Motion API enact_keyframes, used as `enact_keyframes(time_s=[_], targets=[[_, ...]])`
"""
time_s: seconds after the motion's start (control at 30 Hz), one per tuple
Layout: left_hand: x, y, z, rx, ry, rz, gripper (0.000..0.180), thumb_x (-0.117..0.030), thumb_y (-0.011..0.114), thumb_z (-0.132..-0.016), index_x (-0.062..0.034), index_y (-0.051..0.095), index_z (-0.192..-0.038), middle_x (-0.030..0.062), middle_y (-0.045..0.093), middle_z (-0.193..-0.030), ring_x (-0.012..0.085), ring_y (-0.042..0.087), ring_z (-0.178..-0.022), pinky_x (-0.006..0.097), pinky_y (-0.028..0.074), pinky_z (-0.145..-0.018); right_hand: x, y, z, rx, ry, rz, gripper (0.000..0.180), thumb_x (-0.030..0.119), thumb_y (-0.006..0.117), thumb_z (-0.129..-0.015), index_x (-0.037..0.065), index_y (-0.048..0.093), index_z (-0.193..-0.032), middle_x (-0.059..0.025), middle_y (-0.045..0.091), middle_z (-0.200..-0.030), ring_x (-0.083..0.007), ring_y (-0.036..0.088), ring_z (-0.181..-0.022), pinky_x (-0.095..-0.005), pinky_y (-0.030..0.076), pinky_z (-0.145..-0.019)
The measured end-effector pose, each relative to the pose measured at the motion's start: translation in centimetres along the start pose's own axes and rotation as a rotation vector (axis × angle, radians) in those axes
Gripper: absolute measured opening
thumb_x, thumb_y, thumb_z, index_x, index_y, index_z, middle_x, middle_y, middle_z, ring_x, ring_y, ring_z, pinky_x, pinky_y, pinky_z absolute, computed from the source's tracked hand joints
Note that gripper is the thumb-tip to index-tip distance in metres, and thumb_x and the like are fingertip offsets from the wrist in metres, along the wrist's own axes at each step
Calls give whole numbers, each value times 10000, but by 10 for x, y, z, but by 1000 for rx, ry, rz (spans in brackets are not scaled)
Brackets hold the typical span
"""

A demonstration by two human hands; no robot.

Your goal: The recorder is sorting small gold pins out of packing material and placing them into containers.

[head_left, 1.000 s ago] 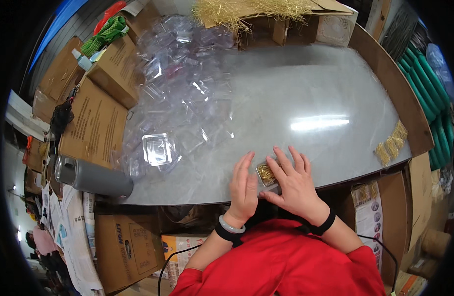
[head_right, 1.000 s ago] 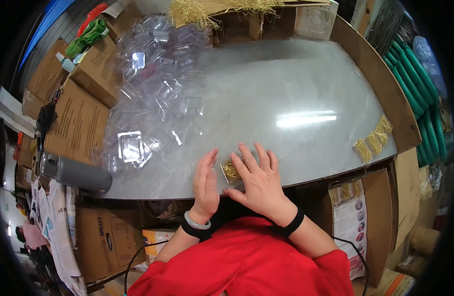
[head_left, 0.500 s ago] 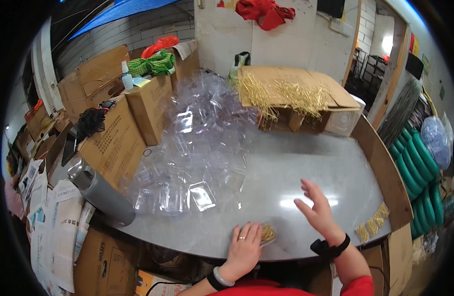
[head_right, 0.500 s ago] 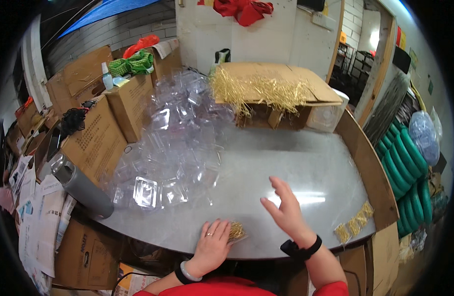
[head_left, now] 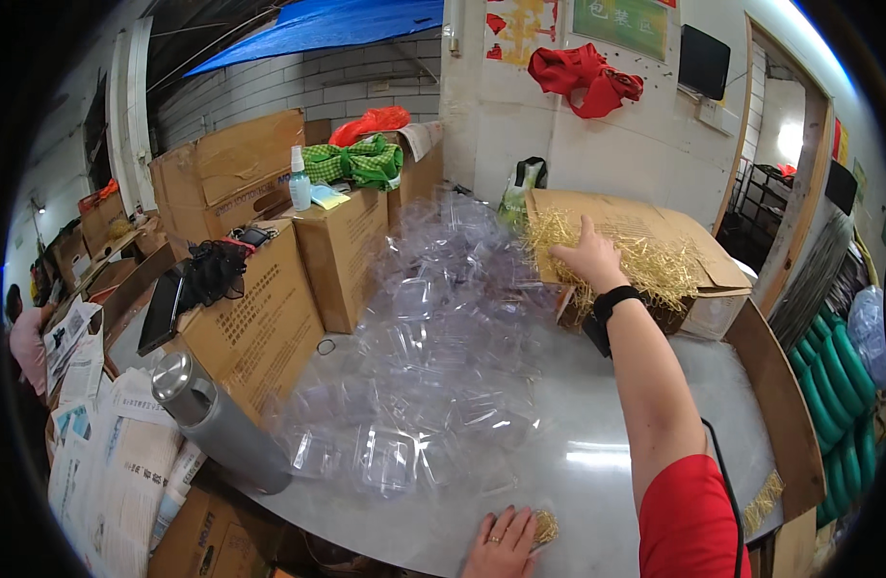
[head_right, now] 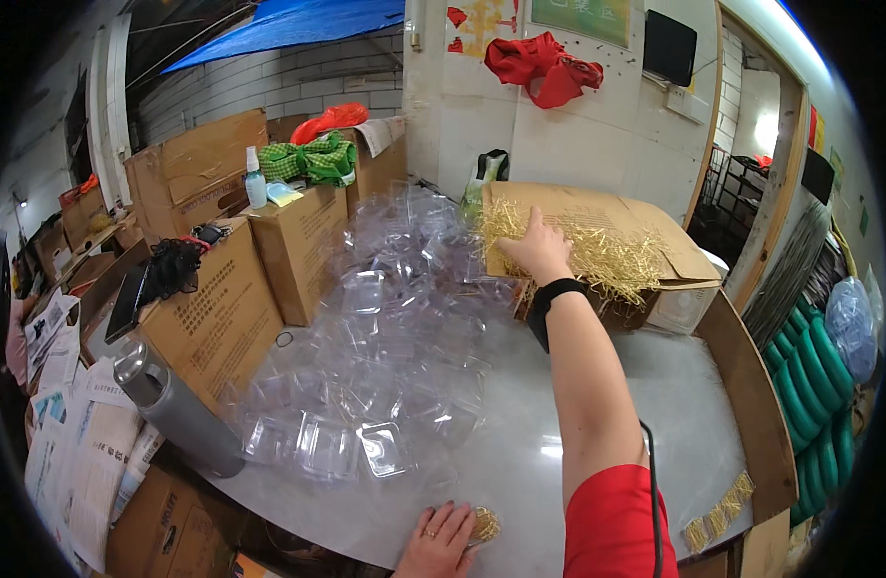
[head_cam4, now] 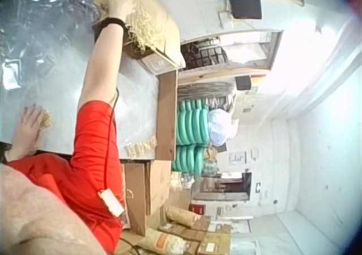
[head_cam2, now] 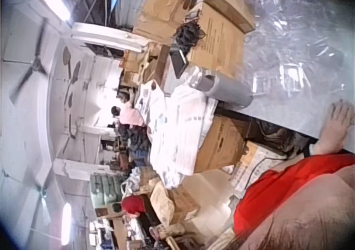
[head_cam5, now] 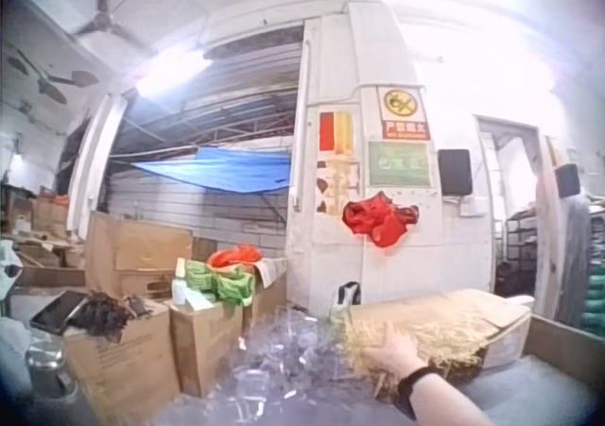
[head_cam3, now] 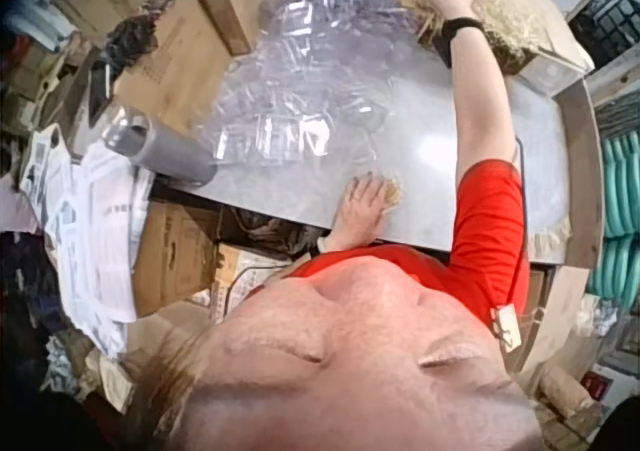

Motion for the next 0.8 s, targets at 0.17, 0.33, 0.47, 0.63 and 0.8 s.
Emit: enact_keyframes(time_s=[0.17, 0.33, 0.47, 0.63, 0.8], targets=[[2, 3, 2, -45, -23, 52, 586, -199, 687, -817, 37, 523, -1328, 211, 517, -1366, 394, 462, -1305, 557, 349, -1108, 19, 10, 8, 59, 16, -7, 616, 380, 753, -759, 107, 597, -1289, -178, 685, -1192, -331, 609, -1188, -472, 415, -1026], [1, 0, 1, -34, -4, 48, 567, -204, 680, -831, 41, 535, -1320, 214, 526, -1367, 392, 460, -1313, 548, 343, -1119, 6, 11, 32, -182, -57, -218, 473, 284, 755, -779, 121, 636, -1206, -132, 687, -1172, -321, 611, -1159, -444, 407, -1027], [3, 2, 4, -48, -20, 35, 556, -202, 675, -840, 43, 544, -1322, 216, 532, -1386, 396, 457, -1330, 539, 339, -1131, -7, 17, 70, -432, -272, -347, 388, 209, 752, -803, 96, 631, -1155, -113, 667, -1105, -316, 603, -1099, -435, 420, -987], [0, -13, -5, 17, -4, 63, 551, -229, 663, -854, 40, 554, -1322, 171, 531, -1385, 356, 454, -1323, 523, 331, -1125, -44, 23, 127, -523, -218, -512, 363, 109, 775, -798, 51, 617, -1119, -130, 657, -1076, -317, 612, -1040, -422, 467, -920], [0, -10, -5, -12, 9, 4, 521, -242, 656, -871, 36, 566, -1302, 169, 543, -1372, 348, 465, -1315, 512, 338, -1122, -84, 47, 173, -452, 9, -907, 336, 95, 763, -863, 26, 545, -1109, -44, 611, -977, -145, 581, -907, -297, 488, -843]])
Point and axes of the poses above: each hand's wrist, its own z-axis away from the middle knuckle, its own y-axis out of the palm, x = y × z, the point moved 1 cm from there along -z, towards the middle knuckle
